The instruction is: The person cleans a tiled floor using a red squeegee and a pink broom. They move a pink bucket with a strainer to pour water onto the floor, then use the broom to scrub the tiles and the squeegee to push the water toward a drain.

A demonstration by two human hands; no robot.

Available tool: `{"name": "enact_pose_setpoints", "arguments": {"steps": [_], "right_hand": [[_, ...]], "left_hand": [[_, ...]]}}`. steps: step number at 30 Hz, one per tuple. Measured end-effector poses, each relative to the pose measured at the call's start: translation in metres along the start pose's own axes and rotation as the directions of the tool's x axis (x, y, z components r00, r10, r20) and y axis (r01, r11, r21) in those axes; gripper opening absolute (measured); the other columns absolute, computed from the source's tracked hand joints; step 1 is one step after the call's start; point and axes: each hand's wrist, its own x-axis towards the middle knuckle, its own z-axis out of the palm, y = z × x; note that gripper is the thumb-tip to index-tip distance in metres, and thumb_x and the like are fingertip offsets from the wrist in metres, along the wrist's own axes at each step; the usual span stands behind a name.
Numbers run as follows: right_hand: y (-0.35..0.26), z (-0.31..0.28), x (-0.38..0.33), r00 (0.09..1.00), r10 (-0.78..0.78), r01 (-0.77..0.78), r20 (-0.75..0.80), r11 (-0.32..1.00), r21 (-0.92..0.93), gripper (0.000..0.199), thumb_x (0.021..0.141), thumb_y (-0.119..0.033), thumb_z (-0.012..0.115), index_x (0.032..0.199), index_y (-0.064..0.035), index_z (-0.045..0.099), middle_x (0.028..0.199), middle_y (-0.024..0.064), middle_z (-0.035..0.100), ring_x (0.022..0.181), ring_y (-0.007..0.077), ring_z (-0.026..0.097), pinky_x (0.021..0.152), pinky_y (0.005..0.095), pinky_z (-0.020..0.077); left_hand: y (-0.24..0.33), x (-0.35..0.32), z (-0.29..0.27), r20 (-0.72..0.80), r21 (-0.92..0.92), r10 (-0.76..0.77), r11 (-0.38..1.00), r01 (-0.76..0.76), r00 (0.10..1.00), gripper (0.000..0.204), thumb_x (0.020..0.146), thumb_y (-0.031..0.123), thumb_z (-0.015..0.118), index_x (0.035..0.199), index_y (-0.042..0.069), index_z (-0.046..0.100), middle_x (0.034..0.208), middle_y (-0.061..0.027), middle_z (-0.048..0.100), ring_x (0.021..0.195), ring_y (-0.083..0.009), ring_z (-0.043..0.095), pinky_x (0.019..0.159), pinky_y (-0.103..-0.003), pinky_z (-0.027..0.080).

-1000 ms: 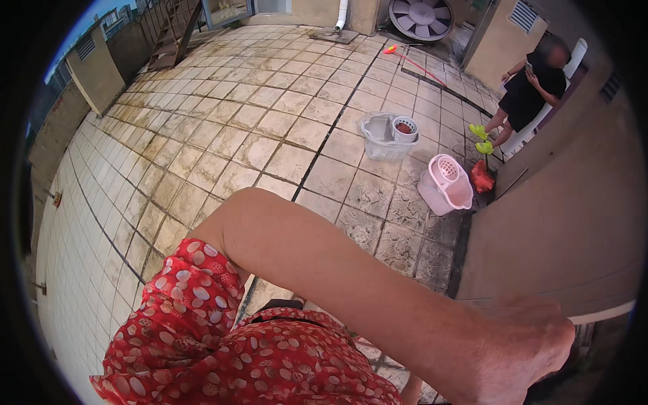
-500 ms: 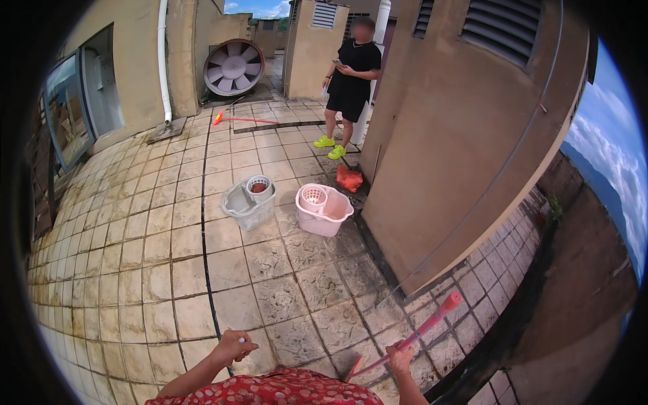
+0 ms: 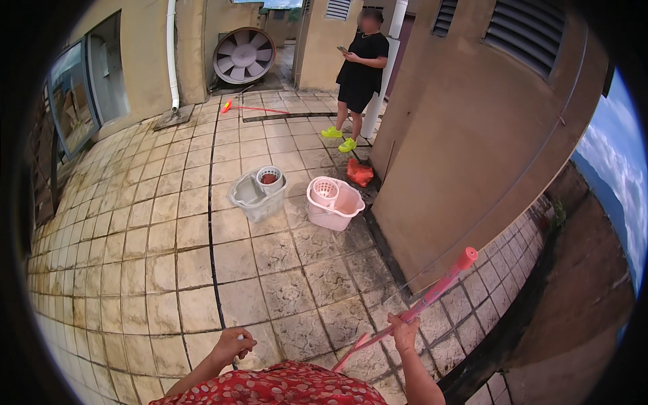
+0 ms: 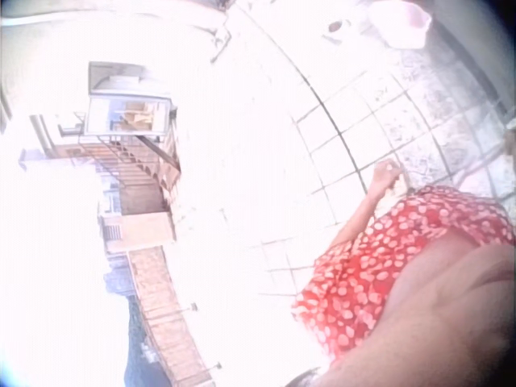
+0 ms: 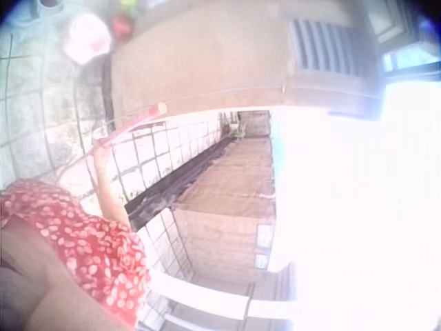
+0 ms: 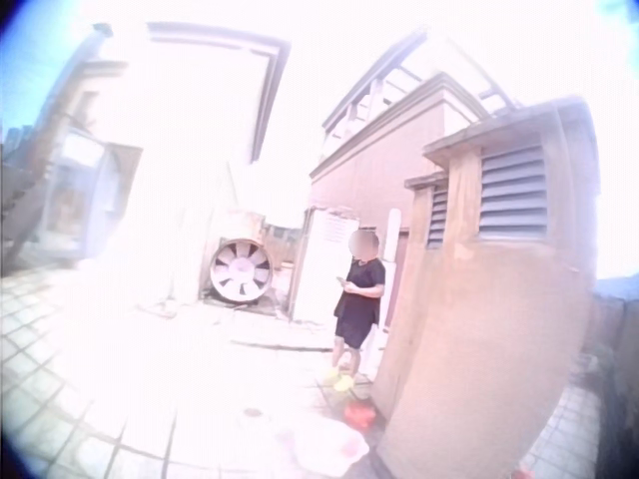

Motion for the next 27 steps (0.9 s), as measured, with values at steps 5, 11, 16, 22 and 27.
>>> {"name": "enact_pose_setpoints", "arguments": {"steps": [5, 11, 16, 22, 27], "right_hand": [[-0.035, 0.015, 0.017, 0.987, -0.109, 0.120, 0.115, 0.988, -0.098, 0.018, 0.067, -0.004, 0.065, 0.058, 0.0001, 0.050, 0.063, 0.0115, 0.059, 0.045, 0.0124, 0.051, 0.037, 0.0252, 0.0380], [-0.037, 0.062, 0.028, 0.972, -0.212, 0.225, 0.100, 0.964, -0.145, 0.017, 0.063, -0.004, 0.066, 0.056, -0.0004, 0.051, 0.057, 0.0049, 0.054, 0.053, 0.0137, 0.050, 0.052, 0.0277, 0.0402], [-0.038, 0.090, 0.054, 0.953, -0.262, 0.286, 0.149, 0.942, -0.174, 0.015, 0.062, -0.003, 0.066, 0.058, 0.0001, 0.052, 0.054, 0.0049, 0.052, 0.049, 0.0133, 0.049, 0.047, 0.0275, 0.0390], [-0.044, 0.104, 0.104, 0.936, -0.311, 0.343, 0.167, 0.914, -0.216, 0.015, 0.062, -0.001, 0.066, 0.058, 0.0000, 0.052, 0.055, 0.0054, 0.052, 0.046, 0.0137, 0.047, 0.043, 0.0272, 0.0370], [-0.061, 0.179, 0.151, 0.927, -0.139, 0.205, 0.348, 0.965, -0.161, 0.013, 0.064, 0.000, 0.061, 0.057, 0.0002, 0.050, 0.055, 0.0023, 0.051, 0.052, 0.0094, 0.045, 0.049, 0.0247, 0.0378]], "left_hand": [[-0.011, 0.002, -0.042, -0.121, -0.018, -0.005, 1.000, 0.003, 0.993, 0.009, 0.071, 0.001, 0.063, 0.068, -0.002, 0.055, 0.054, -0.0095, 0.054, 0.037, -0.0107, 0.043, 0.033, -0.024, 0.030], [0.028, 0.007, -0.062, -0.167, -0.178, 0.116, 0.973, -0.146, 0.979, 0.004, 0.072, -0.002, 0.061, 0.072, -0.003, 0.057, 0.056, -0.0083, 0.054, 0.039, -0.0092, 0.043, 0.033, -0.022, 0.029], [0.093, -0.004, -0.074, -0.296, -0.159, 0.350, 0.899, -0.407, 0.889, 0.009, 0.073, 0.003, 0.065, 0.069, 0.000, 0.058, 0.052, -0.0029, 0.051, 0.038, -0.0062, 0.040, 0.033, -0.019, 0.027], [0.191, 0.002, -0.070, -0.368, -0.030, 0.689, 0.663, -0.748, 0.625, 0.014, 0.073, 0.006, 0.068, 0.068, 0.000, 0.057, 0.056, 0.0008, 0.049, 0.042, -0.0024, 0.035, 0.037, -0.016, 0.023], [0.282, -0.030, -0.053, -0.349, 0.591, 0.930, 0.314, -0.744, 0.116, 0.062, 0.062, 0.046, 0.073, 0.097, -0.003, 0.056, 0.058, 0.0010, 0.044, 0.053, -0.0056, 0.041, 0.048, -0.017, 0.028]]}}
